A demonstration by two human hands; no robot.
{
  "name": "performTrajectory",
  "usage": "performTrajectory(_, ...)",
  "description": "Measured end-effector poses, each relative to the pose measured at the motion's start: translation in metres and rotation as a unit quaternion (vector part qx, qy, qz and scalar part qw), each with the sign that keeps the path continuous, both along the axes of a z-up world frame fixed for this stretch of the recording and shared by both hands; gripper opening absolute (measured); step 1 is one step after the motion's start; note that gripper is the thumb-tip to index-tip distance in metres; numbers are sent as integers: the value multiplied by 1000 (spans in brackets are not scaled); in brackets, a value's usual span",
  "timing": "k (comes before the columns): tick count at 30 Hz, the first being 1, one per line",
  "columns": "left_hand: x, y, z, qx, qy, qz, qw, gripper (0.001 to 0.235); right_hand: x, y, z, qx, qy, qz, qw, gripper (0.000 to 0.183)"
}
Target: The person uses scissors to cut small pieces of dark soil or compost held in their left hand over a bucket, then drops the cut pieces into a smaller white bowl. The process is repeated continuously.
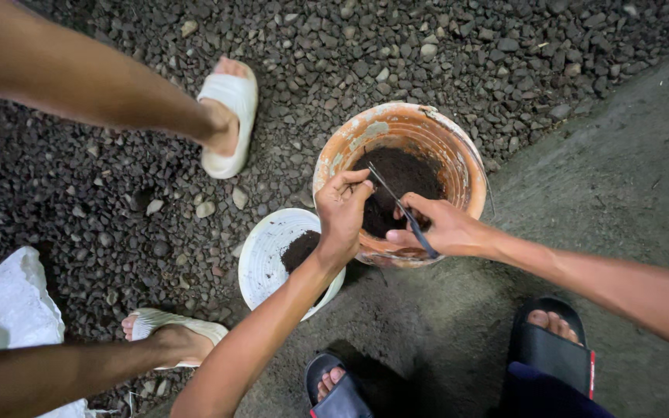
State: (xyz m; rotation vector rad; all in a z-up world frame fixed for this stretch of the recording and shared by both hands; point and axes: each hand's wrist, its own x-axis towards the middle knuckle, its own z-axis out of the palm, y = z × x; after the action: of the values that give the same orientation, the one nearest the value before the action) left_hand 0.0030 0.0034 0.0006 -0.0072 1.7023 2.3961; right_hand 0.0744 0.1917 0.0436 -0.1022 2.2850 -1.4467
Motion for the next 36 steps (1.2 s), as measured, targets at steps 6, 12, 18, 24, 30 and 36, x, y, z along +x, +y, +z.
performTrajectory(6,1,-1,8,-32,73,-3,997,22,-8,-5,4,50,14,-3,999,65)
performTrajectory(12,-2,-1,14,-41,79,5,996,33,-11,-8,5,66,32,1,997,67)
performTrajectory(18,-1,-4,13,-57,51,-4,997,30,-14,-7,10,98,-35,-3,995,64)
performTrajectory(24,-3,-9,7,-65,66,-9,996,28,-16,-3,0,54,36,-31,997,53)
performTrajectory(30,-9,-7,2,-38,63,3,997,24,-17,4,-13,52,109,-38,992,52)
performTrajectory(36,-4,-4,-4,-46,-71,-14,996,7,-12,6,-15,77,109,-57,989,48)
